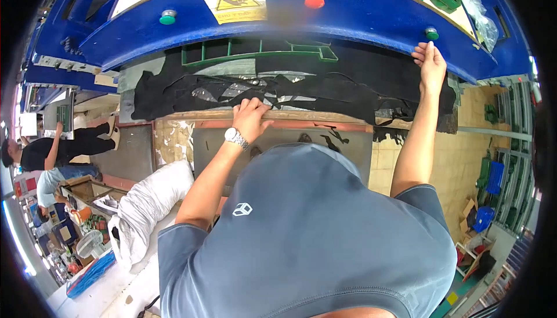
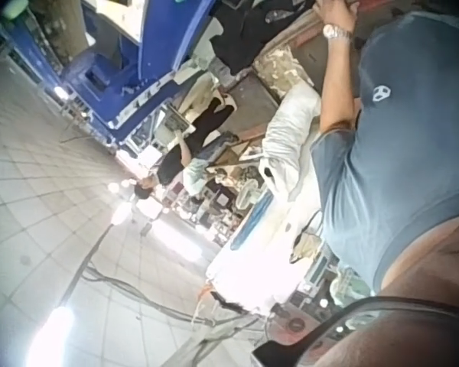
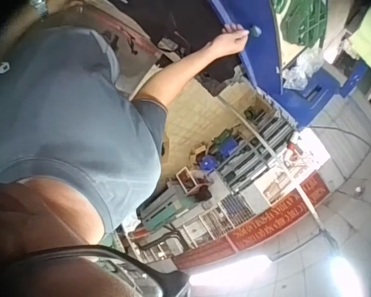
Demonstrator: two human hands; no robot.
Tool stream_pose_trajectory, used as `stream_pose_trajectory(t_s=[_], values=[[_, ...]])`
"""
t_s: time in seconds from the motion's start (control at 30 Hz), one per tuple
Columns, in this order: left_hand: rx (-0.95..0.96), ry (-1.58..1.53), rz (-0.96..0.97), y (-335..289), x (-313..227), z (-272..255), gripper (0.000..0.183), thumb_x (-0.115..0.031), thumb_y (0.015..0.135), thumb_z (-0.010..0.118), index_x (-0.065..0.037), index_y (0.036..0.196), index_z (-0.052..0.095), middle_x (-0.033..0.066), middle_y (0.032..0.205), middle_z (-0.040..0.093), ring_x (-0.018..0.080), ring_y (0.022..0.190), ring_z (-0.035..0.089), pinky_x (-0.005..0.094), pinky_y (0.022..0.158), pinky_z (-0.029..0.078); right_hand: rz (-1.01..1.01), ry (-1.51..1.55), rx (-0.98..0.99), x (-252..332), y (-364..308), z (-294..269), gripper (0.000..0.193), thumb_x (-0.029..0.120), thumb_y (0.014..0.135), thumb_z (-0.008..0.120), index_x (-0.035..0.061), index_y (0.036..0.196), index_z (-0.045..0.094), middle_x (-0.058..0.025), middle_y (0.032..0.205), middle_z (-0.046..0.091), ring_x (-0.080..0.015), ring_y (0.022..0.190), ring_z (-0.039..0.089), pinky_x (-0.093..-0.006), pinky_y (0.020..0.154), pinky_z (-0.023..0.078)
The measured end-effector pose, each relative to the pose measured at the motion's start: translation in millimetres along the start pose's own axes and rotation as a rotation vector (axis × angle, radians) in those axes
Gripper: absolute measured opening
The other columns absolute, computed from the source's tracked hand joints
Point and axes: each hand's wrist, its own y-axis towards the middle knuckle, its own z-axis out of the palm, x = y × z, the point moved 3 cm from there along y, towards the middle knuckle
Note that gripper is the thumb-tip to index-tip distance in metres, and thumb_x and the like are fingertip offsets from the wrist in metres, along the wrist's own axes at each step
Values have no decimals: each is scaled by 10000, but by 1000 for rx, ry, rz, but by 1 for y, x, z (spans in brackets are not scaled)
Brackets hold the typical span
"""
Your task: Arranging green plastic templates on a sheet of black material and operating a machine to cut shoe components.
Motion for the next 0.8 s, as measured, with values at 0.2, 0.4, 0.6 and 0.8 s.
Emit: stream_pose_trajectory(t_s=[0.2, 0.4, 0.6, 0.8], values=[[-76, 88, -46, 31, 10, 6, 427, -235, 759, 892, -176, 1160, 759, 46, 1119, 612, 314, 1127, 545, 496, 926, 437, -123, -25, 36, 10, 22, 9, 389, 327, 1127, 572, 4, 967, 719, -39, 825, 695, -124, 703, 636, -275, 669, 516], [-101, 129, -72, 53, 7, -4, 408, -279, 771, 886, -200, 1151, 761, 51, 1167, 627, 327, 1159, 552, 512, 943, 459, -135, -249, 348, -20, -88, 38, 355, 297, 1068, 649, -1, 886, 715, -50, 723, 691, -108, 664, 628, -304, 642, 512], [-71, 109, -128, 66, -2, -10, 384, -253, 777, 886, -199, 1136, 761, 52, 1180, 634, 333, 1167, 555, 512, 975, 460, -468, -702, 624, -37, -179, 77, 432, 218, 820, 868, 10, 1172, 728, -174, 1112, 698, -382, 1078, 663, -469, 927, 551], [-192, 132, -11, 60, -1, -15, 327, -285, 831, 776, -196, 1141, 718, 88, 1213, 633, 376, 1159, 562, 549, 952, 484, -532, -1027, 497, -52, -184, 93, 336, 223, 752, 874, 99, 1015, 704, -142, 1080, 663, -400, 1090, 629, -523, 877, 574]])
